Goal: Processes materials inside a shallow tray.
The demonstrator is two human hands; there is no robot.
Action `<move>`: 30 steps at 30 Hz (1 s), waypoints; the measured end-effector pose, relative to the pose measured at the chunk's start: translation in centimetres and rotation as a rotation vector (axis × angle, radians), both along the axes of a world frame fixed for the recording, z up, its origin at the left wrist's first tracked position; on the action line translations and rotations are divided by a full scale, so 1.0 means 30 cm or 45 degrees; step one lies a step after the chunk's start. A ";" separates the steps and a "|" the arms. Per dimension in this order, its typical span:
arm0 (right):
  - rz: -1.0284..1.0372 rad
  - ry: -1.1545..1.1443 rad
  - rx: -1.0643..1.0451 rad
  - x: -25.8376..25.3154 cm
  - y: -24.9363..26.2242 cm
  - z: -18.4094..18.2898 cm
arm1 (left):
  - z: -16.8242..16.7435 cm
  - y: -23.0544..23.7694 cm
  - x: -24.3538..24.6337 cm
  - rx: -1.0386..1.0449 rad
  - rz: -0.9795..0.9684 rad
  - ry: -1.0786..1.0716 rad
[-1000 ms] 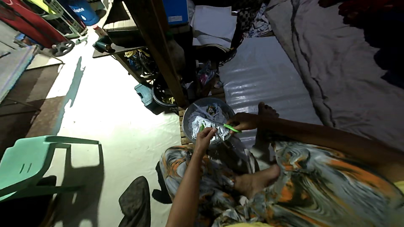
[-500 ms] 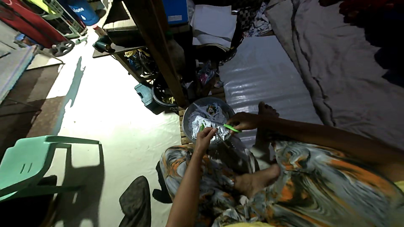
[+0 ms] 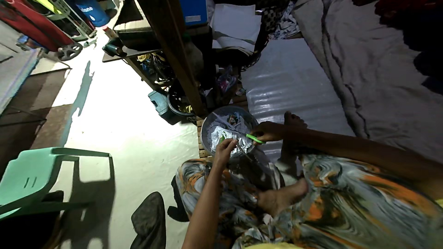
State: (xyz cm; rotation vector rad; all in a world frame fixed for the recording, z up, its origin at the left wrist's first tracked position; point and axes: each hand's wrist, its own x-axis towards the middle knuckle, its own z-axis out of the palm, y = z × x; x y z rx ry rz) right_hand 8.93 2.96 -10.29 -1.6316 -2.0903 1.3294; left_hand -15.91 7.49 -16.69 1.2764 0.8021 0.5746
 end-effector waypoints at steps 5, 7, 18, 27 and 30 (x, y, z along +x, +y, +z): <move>0.037 0.047 -0.103 -0.012 -0.011 0.011 | 0.004 -0.001 0.003 -0.018 0.009 -0.004; 0.039 0.014 -0.155 -0.021 -0.013 0.023 | 0.006 0.001 0.006 -0.024 0.009 -0.001; 0.000 0.031 -0.033 -0.008 -0.019 0.003 | -0.004 0.007 -0.002 -0.022 0.026 0.031; 0.053 -0.077 -0.150 -0.037 -0.010 0.034 | -0.003 -0.002 -0.001 -0.028 0.014 0.047; 0.078 -0.096 -0.142 -0.044 -0.015 0.035 | 0.003 -0.007 -0.005 -0.027 0.021 0.047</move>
